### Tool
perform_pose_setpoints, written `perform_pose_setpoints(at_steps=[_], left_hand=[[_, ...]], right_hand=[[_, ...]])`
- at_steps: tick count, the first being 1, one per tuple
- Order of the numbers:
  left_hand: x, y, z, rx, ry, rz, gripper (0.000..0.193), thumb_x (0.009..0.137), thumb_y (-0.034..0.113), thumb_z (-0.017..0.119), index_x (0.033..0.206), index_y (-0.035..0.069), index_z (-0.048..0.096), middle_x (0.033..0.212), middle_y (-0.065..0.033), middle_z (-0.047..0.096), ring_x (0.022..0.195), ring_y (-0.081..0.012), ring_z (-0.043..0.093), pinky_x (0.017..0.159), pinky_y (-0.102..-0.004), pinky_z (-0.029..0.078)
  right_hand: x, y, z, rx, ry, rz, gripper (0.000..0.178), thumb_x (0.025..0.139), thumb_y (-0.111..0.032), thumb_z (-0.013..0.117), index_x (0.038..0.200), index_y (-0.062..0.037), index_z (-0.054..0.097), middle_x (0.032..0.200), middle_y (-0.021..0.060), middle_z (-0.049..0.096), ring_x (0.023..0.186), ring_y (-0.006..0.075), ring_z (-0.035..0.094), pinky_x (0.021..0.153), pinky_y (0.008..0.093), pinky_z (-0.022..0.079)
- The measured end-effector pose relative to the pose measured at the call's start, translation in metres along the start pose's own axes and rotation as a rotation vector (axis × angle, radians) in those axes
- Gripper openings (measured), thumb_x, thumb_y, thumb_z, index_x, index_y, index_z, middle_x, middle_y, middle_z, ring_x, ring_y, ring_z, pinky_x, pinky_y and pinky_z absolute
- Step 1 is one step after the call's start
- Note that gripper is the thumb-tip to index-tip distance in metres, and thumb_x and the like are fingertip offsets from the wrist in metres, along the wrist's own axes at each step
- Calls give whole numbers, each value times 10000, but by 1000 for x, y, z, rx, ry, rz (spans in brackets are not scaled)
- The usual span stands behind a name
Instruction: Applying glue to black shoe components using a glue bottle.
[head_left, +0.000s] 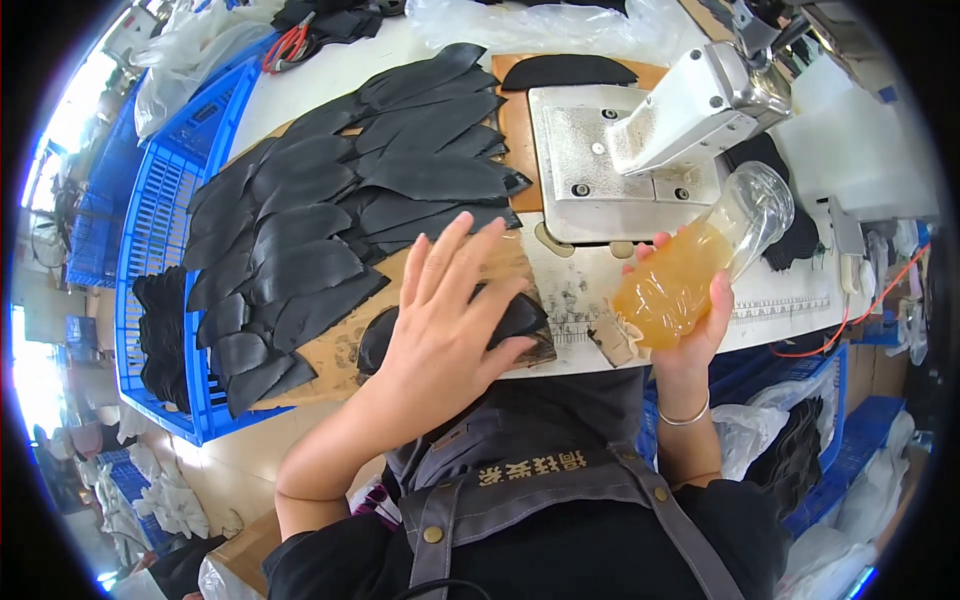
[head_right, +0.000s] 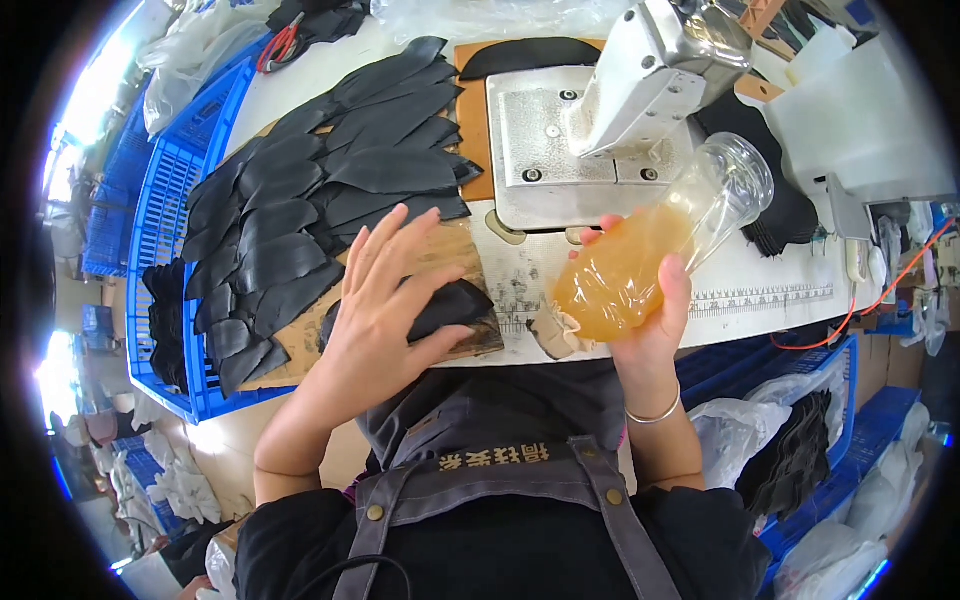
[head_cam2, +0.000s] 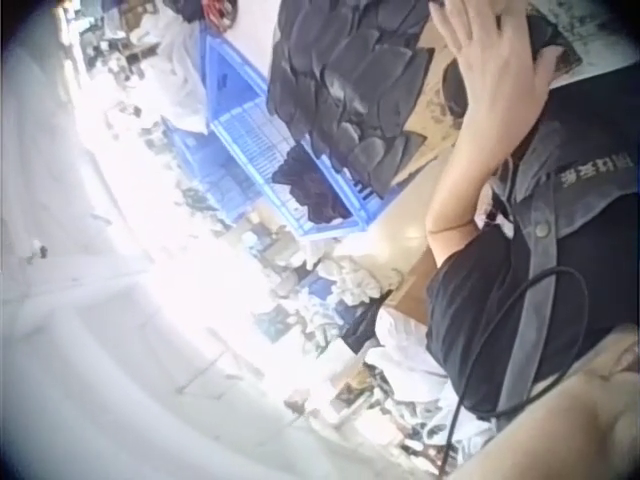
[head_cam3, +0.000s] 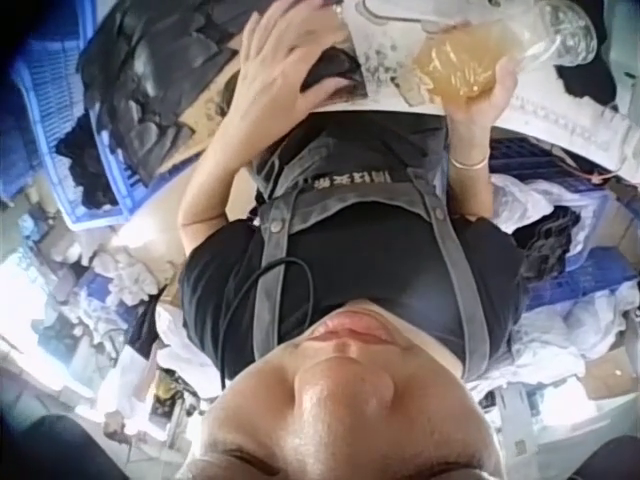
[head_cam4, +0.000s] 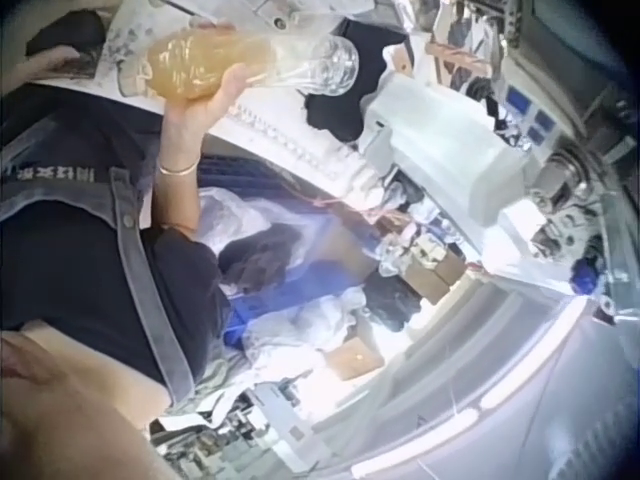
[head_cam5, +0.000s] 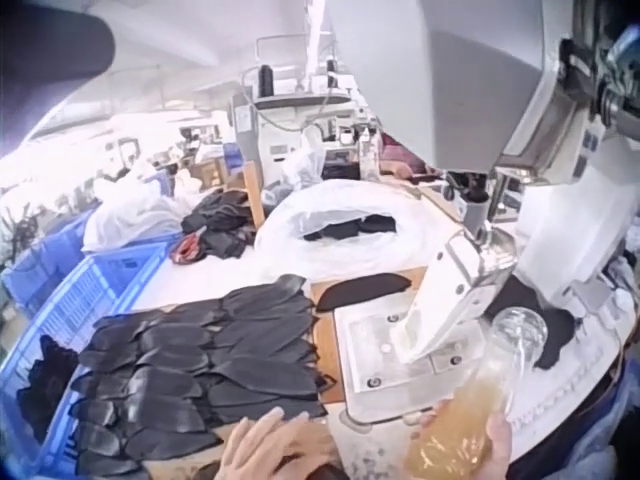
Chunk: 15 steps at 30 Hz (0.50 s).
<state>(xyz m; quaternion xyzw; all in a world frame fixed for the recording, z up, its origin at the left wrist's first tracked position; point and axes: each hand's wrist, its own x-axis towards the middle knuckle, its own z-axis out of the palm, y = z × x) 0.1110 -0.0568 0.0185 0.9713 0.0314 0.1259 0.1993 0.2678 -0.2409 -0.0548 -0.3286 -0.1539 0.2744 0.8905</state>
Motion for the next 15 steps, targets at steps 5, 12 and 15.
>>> perform_pose_setpoints(at_steps=[5, 12, 15], left_hand=[[2, -9, -4, -114, -16, -96, 359, 669, 190, 767, 976, 64, 628, 1348, -158, 408, 1310, -371, 302, 1055, -527, 230], [2, -18, -1, -170, 41, -138, 233, 679, 153, 766, 815, 58, 602, 1334, -157, 439, 1297, -388, 323, 1042, -503, 262], [-1, -18, -5, -217, 90, -155, 183, 683, 90, 741, 764, 59, 579, 1321, -149, 468, 1301, -367, 335, 1045, -462, 272]], right_hand=[[1, -2, -2, 7, 20, 17, 575, 896, -457, 427, 1298, -46, 400, 1201, 145, 514, 1095, 292, 518, 926, 477, 425], [1, -1, -2, 43, 10, 24, 577, 897, -449, 433, 1308, -46, 391, 1210, 153, 509, 1093, 293, 518, 931, 483, 425], [1, -1, 2, 34, 27, 28, 581, 897, -450, 429, 1312, -45, 388, 1206, 153, 513, 1086, 292, 523, 928, 478, 431]])
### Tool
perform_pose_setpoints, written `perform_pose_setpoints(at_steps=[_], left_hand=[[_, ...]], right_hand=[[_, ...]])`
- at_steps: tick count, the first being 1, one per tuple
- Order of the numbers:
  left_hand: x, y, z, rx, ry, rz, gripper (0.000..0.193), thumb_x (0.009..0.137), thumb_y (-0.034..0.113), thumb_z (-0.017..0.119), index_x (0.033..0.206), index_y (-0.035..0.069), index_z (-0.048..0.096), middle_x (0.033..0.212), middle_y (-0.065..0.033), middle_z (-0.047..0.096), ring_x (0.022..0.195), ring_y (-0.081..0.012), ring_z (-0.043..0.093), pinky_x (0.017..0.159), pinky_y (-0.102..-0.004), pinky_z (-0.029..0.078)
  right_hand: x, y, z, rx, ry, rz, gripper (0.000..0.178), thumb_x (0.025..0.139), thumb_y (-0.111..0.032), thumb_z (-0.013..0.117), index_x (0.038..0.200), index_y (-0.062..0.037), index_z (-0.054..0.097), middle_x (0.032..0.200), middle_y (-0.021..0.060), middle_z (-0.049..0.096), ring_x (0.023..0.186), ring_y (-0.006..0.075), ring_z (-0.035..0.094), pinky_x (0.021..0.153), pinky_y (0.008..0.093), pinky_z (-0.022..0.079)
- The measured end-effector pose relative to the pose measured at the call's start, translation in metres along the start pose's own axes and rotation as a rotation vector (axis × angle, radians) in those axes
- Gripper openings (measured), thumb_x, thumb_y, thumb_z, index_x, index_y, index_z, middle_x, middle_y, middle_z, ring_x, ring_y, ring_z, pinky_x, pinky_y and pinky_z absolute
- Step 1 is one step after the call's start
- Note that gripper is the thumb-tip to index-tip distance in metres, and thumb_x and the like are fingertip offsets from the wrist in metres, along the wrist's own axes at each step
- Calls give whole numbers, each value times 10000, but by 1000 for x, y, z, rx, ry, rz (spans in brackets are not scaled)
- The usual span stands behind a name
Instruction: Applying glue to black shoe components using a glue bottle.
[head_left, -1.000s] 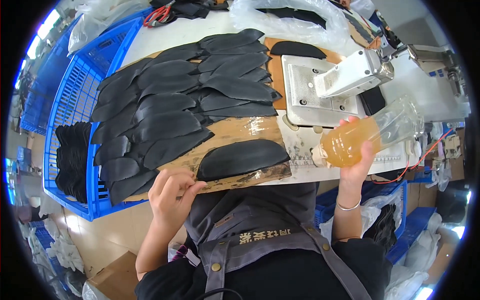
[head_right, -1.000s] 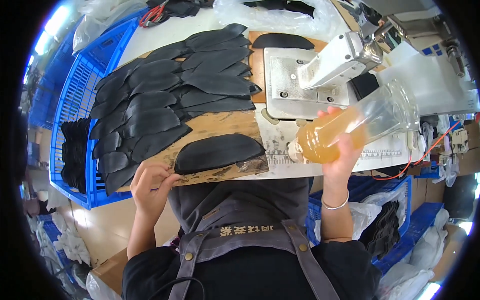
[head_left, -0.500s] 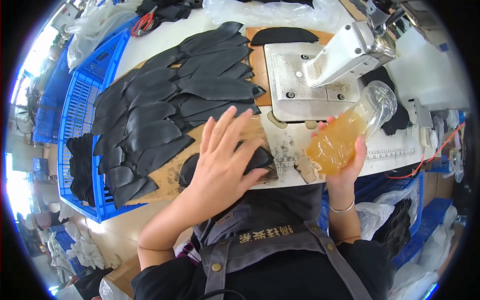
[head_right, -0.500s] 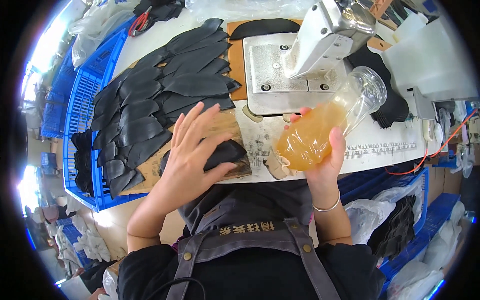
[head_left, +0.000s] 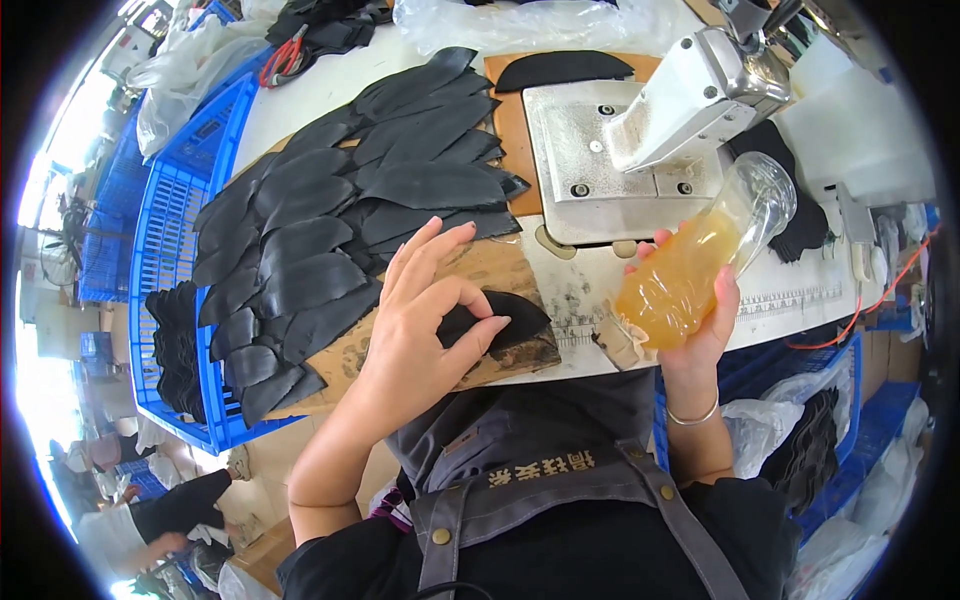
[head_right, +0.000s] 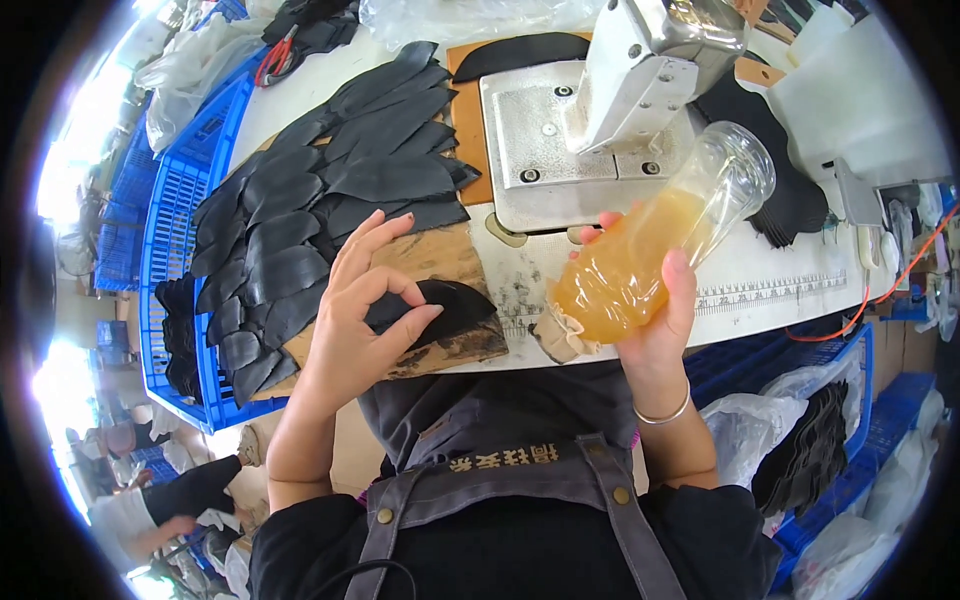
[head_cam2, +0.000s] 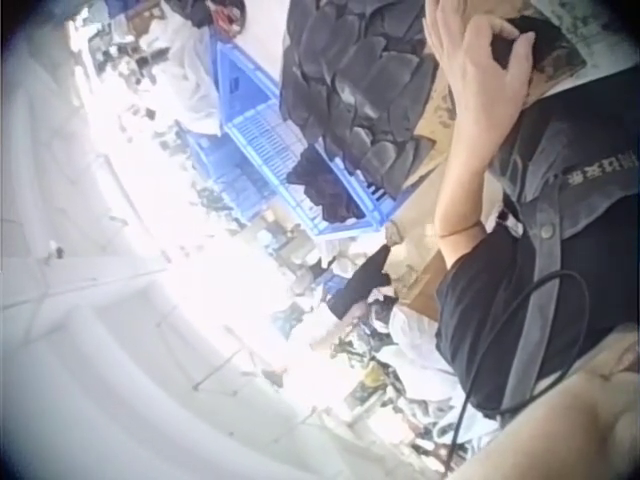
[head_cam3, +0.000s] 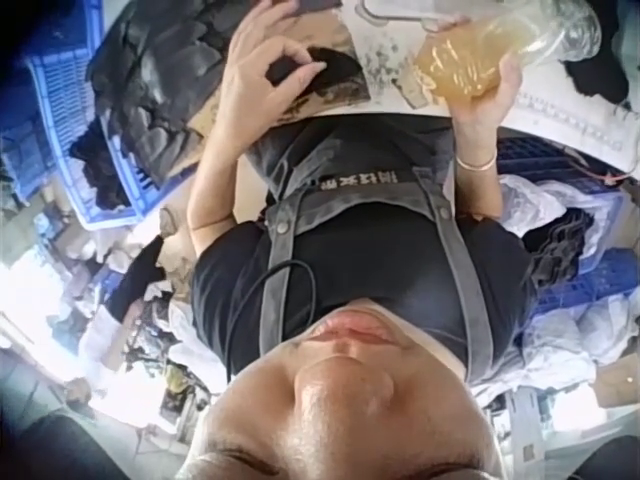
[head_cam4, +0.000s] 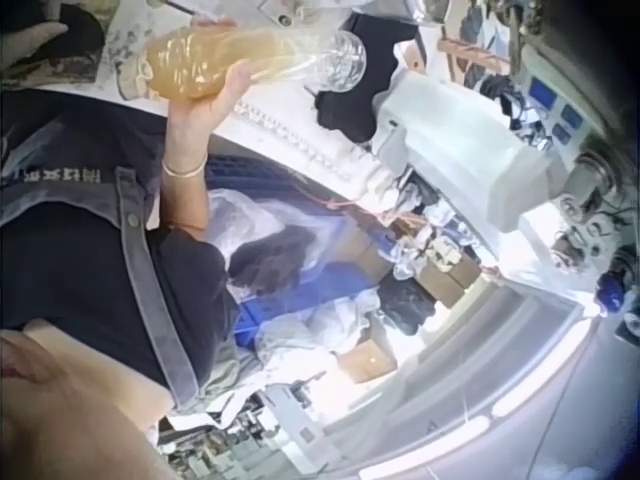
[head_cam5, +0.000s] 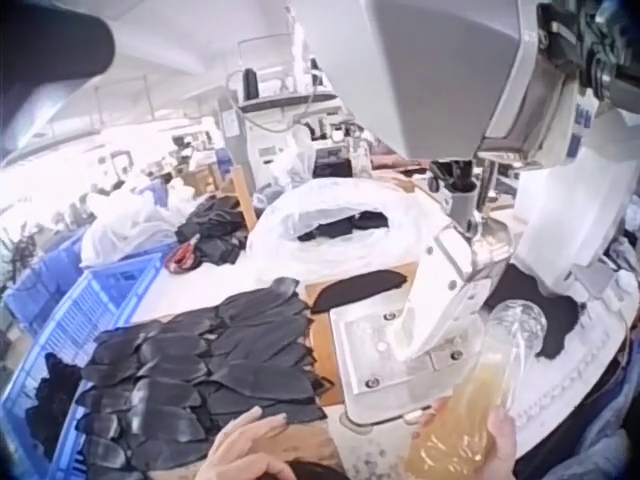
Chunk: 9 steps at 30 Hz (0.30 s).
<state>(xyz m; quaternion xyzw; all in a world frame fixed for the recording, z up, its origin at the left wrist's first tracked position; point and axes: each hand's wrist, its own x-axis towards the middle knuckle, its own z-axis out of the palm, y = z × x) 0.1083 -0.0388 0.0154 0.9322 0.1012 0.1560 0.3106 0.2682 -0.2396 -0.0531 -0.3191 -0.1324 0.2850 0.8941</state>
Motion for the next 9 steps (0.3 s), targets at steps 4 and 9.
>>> perform_pose_setpoints(at_steps=[4, 9], left_hand=[[-3, -6, -30, -207, 139, -118, 137, 700, 37, 712, 743, 53, 583, 1271, -143, 517, 1266, -327, 399, 1044, -415, 283], [-27, -16, -101, -415, 565, -177, 125, 767, 113, 638, 733, 82, 522, 1300, -176, 498, 1247, -231, 415, 1046, -370, 229]], right_hand=[[-1, -1, -1, -4, 16, -12, 574, 898, -454, 422, 1302, -46, 400, 1194, 148, 522, 1082, 287, 526, 914, 468, 442], [-1, 1, -5, 23, 17, 2, 591, 877, -471, 470, 1300, -67, 386, 1224, 154, 498, 1101, 299, 516, 914, 461, 448]])
